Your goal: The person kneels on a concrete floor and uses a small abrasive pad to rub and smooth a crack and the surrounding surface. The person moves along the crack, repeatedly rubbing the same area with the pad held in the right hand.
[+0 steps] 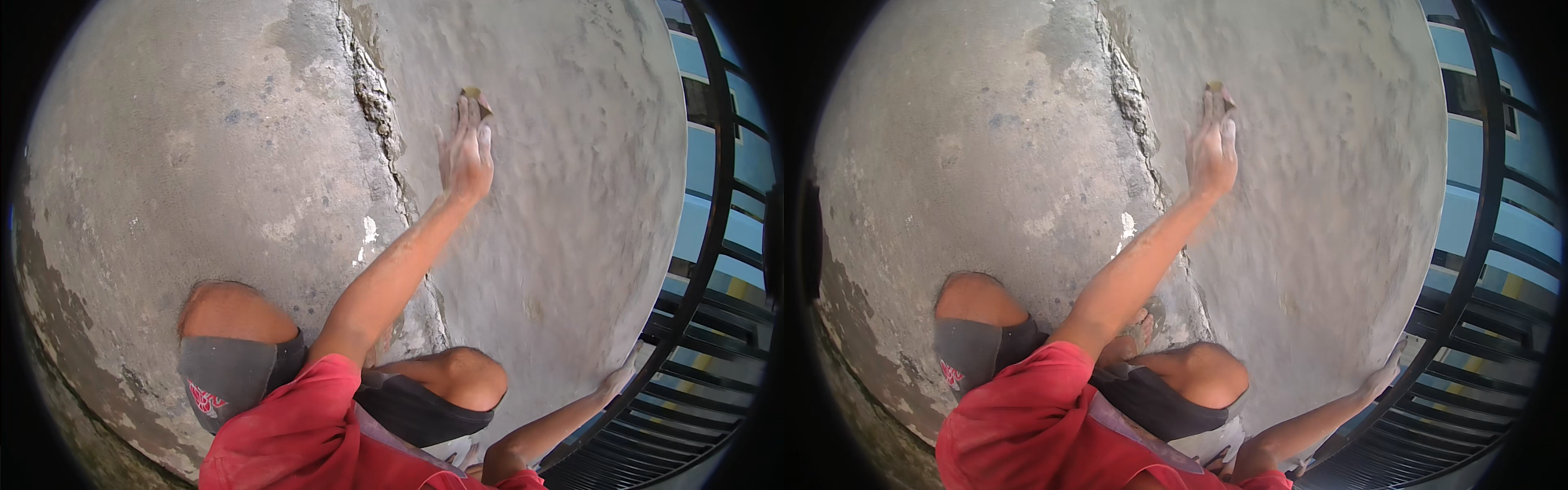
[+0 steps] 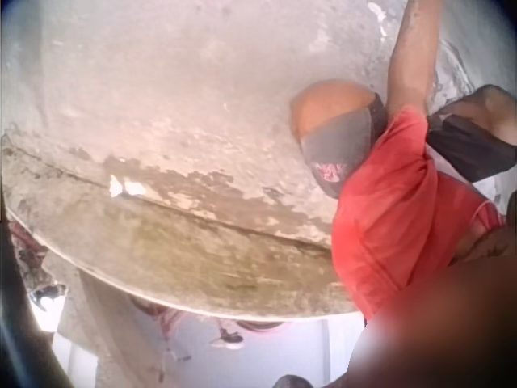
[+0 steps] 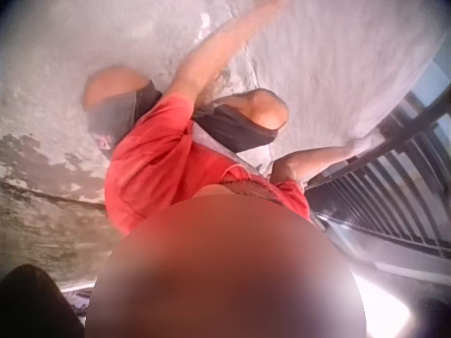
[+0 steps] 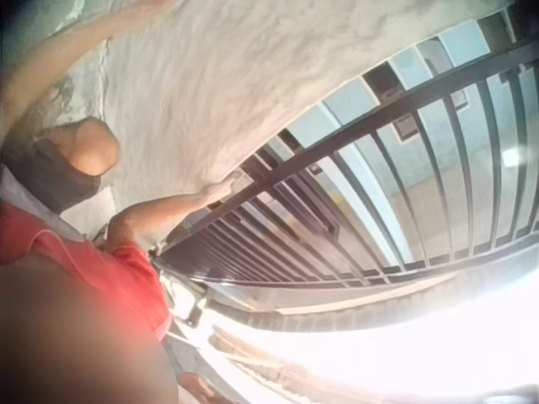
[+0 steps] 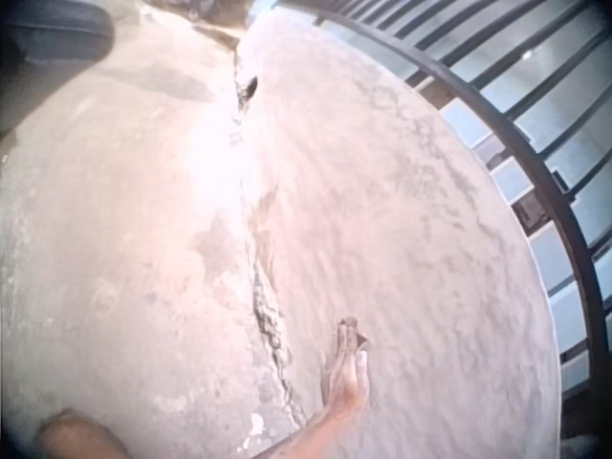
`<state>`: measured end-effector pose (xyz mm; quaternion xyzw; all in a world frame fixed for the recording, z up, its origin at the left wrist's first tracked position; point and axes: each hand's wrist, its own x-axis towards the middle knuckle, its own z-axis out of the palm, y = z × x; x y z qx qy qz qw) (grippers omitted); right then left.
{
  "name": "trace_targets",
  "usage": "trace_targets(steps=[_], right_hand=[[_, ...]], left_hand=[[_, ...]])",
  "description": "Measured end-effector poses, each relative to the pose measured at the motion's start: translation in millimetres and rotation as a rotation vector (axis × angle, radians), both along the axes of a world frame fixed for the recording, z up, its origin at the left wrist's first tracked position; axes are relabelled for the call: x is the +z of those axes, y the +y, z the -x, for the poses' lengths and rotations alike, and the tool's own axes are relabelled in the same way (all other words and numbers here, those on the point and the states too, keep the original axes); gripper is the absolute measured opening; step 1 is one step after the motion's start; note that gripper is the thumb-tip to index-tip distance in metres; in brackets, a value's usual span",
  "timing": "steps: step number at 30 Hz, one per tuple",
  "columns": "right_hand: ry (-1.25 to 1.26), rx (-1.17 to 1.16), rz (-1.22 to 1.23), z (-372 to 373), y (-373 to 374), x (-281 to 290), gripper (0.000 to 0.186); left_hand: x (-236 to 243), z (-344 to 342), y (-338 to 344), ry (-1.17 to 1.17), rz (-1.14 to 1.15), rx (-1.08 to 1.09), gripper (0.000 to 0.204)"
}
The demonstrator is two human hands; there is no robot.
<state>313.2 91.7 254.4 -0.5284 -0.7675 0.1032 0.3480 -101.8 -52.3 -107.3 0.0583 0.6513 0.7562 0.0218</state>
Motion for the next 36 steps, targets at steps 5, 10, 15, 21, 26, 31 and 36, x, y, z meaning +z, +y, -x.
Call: trace_targets(steps=[5, 10, 15, 21, 26, 31, 36], right_hand=[[0.014, 0.000, 0.018, -8, 10, 8, 0.081], [-0.067, -0.071, -0.022, -13, 12, 10, 0.082], [-0.083, -0.083, 0.003, 0, 1, 7, 0.080], [0.006, 0.031, 0.038, 8, -8, 1, 0.078], [-0.049, 0.002, -0.038, -5, 18, 9, 0.077], [0.006, 0.027, 0.058, -14, 13, 6, 0.077], [0.017, 0.027, 0.019, -3, 16, 5, 0.081]], left_hand=[[1, -22, 3, -0.028, -0.033, -0.042, 0.064], [7, 10, 1, -0.095, -0.110, 0.040, 0.063], [-2, -12, -3, -0.065, -0.027, -0.029, 0.060], [-1, 14, -6, -0.079, 0.068, 0.000, 0.064], [-15, -31, 4, 0.014, 0.132, -0.019, 0.058], [4, 4, -13, -0.044, 0.127, -0.018, 0.057], [1, -25, -5, -0.016, 0.004, -0.021, 0.057]])
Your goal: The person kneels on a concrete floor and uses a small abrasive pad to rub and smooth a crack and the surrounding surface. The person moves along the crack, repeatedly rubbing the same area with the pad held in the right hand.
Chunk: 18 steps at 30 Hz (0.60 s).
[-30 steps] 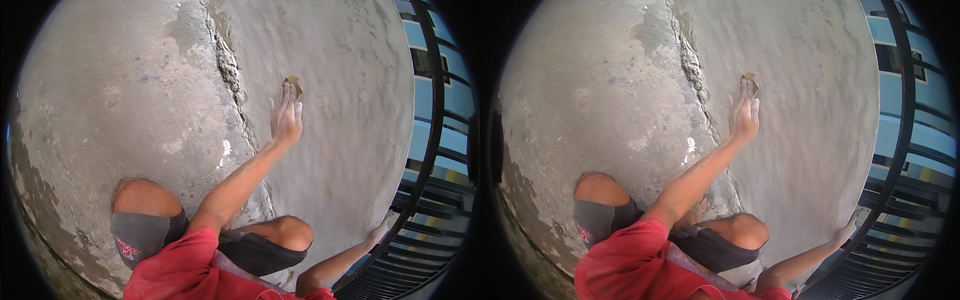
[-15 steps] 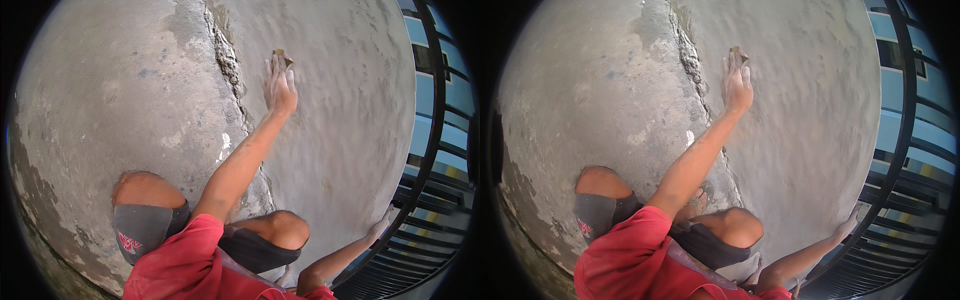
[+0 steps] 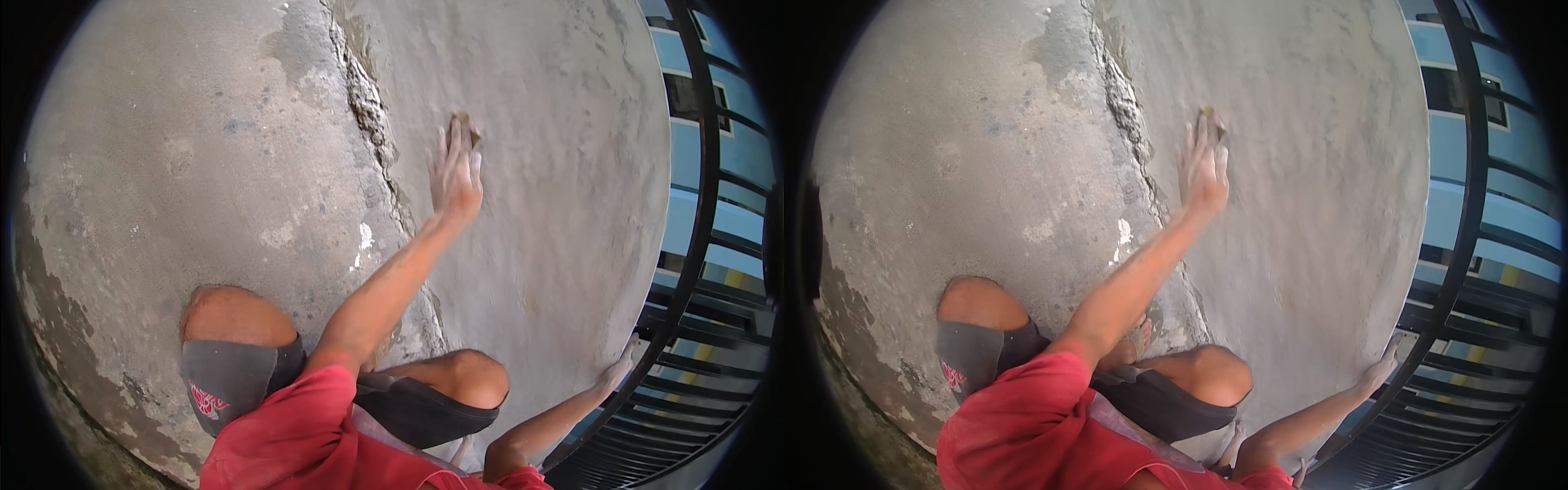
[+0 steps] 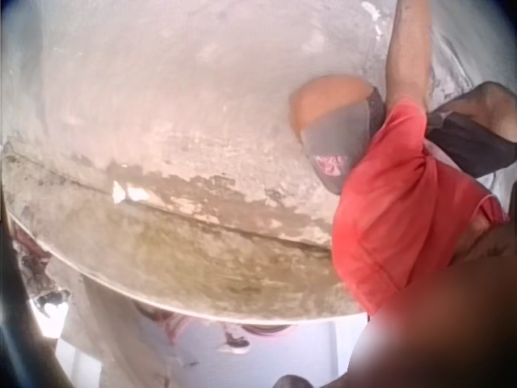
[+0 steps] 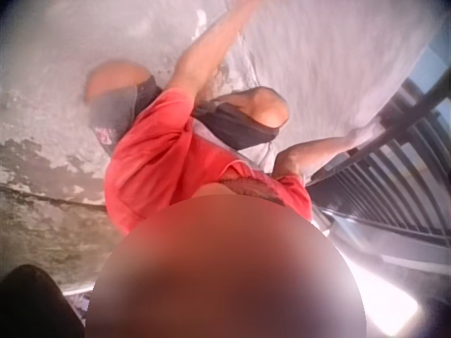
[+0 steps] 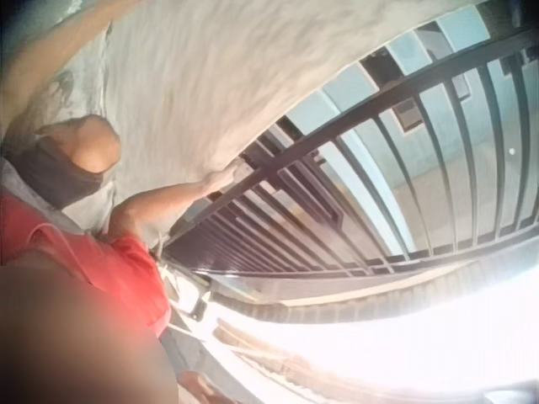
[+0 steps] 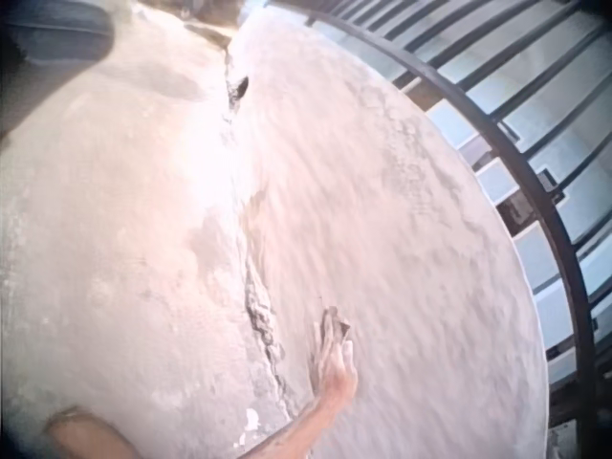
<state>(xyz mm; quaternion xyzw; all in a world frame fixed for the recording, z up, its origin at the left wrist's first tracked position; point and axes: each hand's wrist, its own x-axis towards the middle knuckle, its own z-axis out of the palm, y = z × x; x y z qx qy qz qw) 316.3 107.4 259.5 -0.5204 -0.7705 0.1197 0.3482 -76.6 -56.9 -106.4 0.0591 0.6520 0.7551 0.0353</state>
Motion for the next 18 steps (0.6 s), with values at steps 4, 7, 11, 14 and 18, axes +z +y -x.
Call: trace_targets(steps=[4, 7, 11, 14, 18], right_hand=[[-0.023, 0.000, -0.040, 2, -7, 0, 0.083], [-0.083, -0.015, -0.044, 7, -15, 2, 0.080], [-0.025, -0.016, -0.059, -1, -10, -1, 0.081], [-0.034, -0.030, -0.003, 1, -13, 0, 0.081], [-0.032, -0.036, 0.000, 2, -11, 2, 0.079]], left_hand=[[-4, 2, 5, 0.005, 0.118, -0.028, 0.058], [10, 58, -5, -0.043, -0.013, 0.120, 0.062], [9, -8, 1, 0.016, -0.001, -0.045, 0.062], [13, -13, 3, 0.041, 0.061, -0.052, 0.062], [24, 10, 3, 0.044, -0.038, 0.026, 0.062]])
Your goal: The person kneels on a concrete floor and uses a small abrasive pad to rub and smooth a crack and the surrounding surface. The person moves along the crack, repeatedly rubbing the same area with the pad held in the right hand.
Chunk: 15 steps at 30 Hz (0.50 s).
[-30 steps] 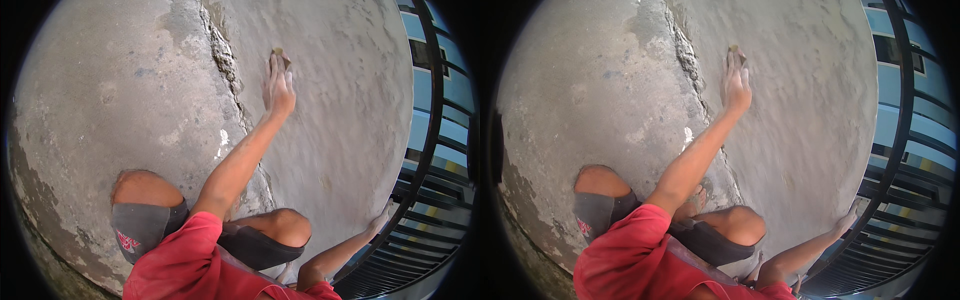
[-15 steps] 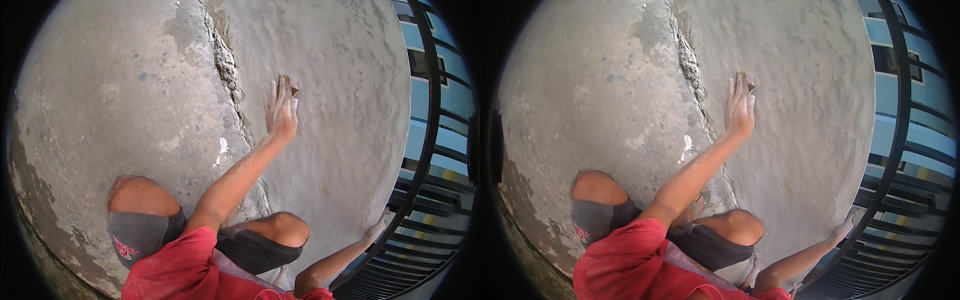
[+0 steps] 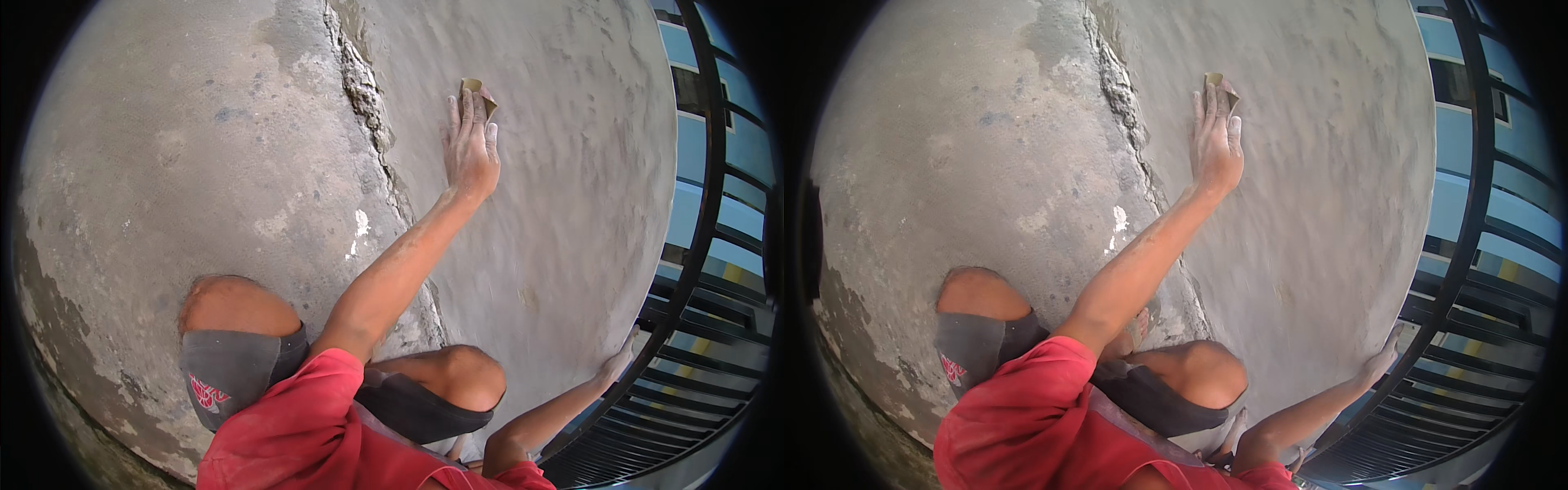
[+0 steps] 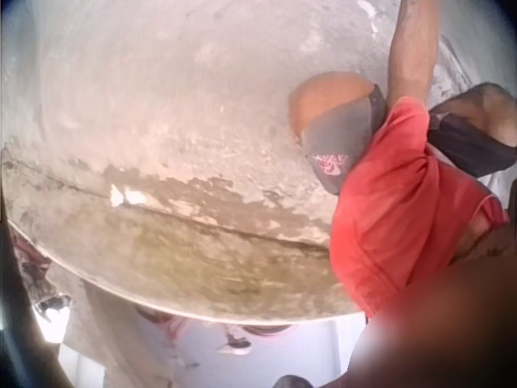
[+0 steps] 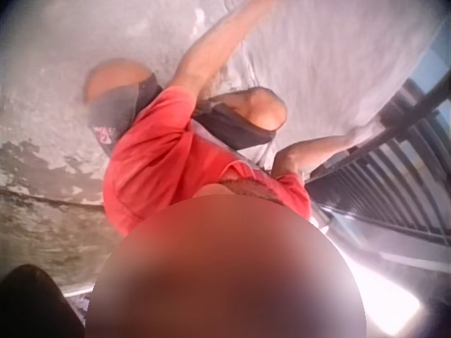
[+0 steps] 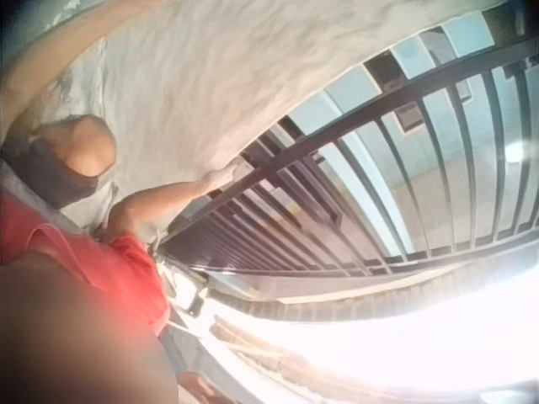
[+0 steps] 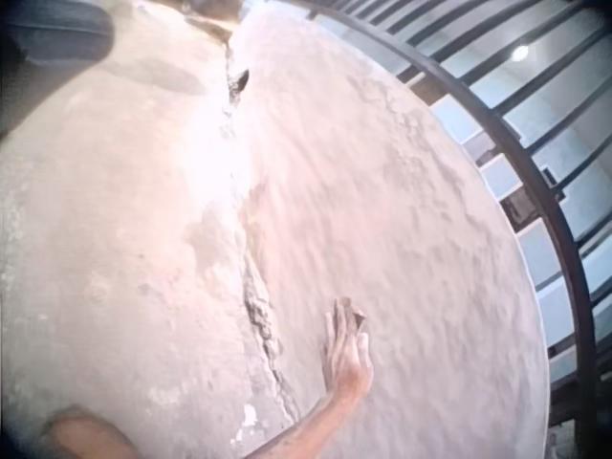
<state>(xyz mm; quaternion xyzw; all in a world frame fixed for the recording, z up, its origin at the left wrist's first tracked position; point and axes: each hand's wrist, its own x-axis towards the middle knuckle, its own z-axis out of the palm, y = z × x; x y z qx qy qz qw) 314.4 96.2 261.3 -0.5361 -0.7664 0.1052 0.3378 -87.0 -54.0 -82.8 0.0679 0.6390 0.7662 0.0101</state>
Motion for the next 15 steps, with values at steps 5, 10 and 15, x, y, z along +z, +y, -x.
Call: trace_targets(steps=[5, 10, 15], right_hand=[[0.060, 0.008, 0.024, 3, -4, -4, 0.079], [-0.013, 0.027, -0.010, -1, 6, 0, 0.078], [0.037, 0.023, -0.007, 15, -11, -8, 0.078]], left_hand=[[-4, -34, 0, 0.089, 0.151, -0.080, 0.061], [5, 3, -4, 0.002, -0.017, 0.025, 0.060], [-5, -27, 4, 0.046, 0.108, -0.048, 0.058]])
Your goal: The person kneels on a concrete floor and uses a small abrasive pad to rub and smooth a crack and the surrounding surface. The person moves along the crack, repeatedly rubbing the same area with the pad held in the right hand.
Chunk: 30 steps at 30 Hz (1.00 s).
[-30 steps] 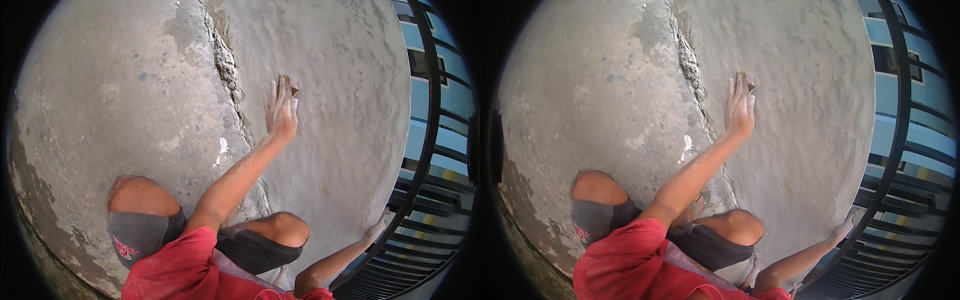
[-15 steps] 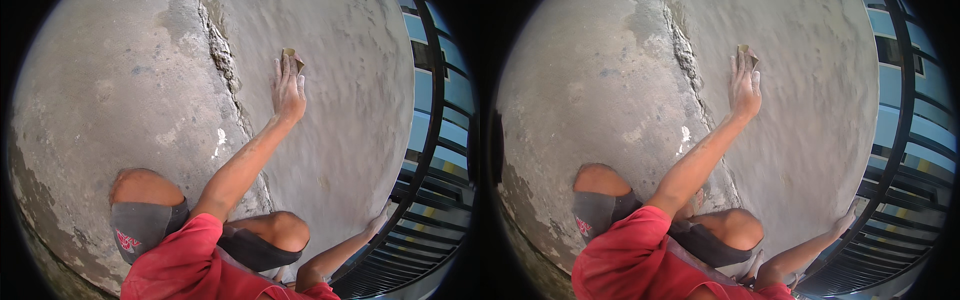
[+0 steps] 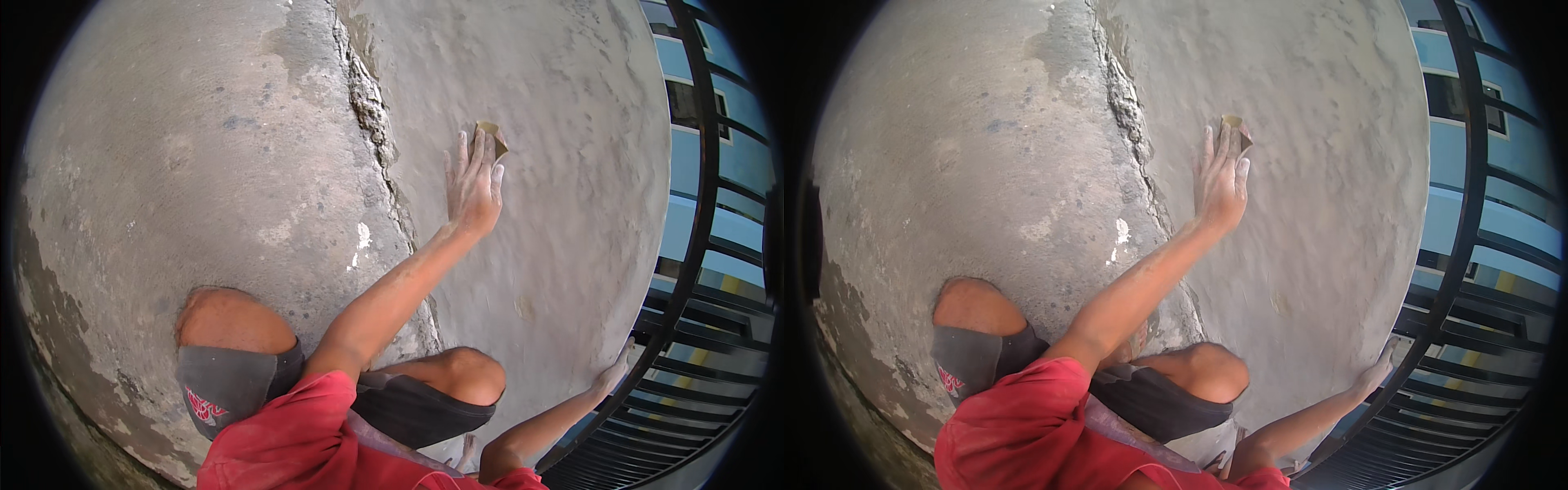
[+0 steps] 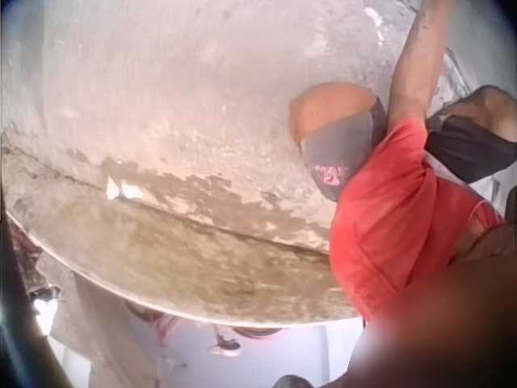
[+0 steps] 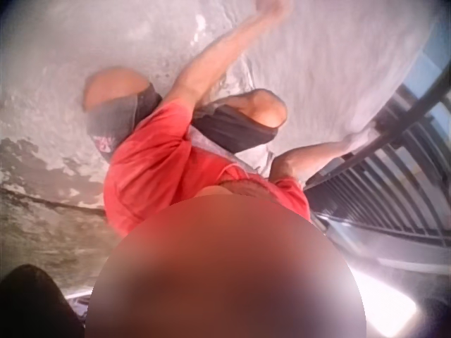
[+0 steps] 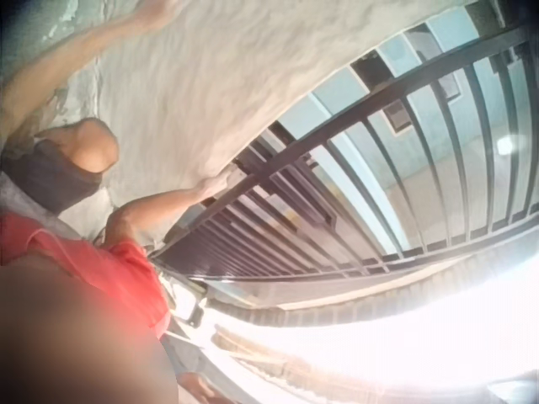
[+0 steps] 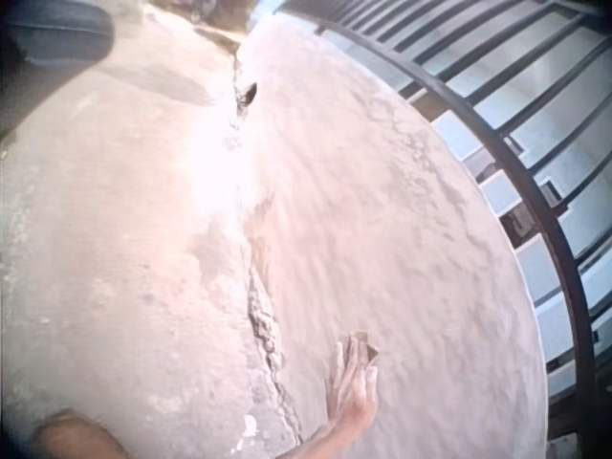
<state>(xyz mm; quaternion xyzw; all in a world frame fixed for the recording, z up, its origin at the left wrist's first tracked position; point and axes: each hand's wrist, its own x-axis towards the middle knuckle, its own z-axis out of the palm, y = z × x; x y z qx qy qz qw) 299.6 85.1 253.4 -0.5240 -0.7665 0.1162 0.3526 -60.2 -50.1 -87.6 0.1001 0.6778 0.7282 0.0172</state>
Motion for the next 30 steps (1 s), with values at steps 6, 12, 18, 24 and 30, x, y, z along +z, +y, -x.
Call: trace_targets(steps=[6, 12, 18, 24, 30], right_hand=[[-0.062, -0.024, -0.034, -15, 7, 9, 0.080], [-0.031, 0.010, 0.002, -13, 7, 6, 0.077], [-0.035, -0.018, -0.091, -6, 14, 0, 0.082], [-0.050, -0.021, -0.009, -11, 6, 4, 0.082], [0.008, 0.022, -0.012, -14, 13, 5, 0.085]], left_hand=[[10, 8, -7, -0.049, -0.152, -0.010, 0.059], [7, 20, -6, -0.059, -0.054, 0.006, 0.059], [1, -6, -9, -0.043, -0.027, -0.103, 0.061], [11, 68, -18, -0.104, -0.075, 0.075, 0.059], [-19, -6, 1, 0.016, 0.073, -0.034, 0.061]])
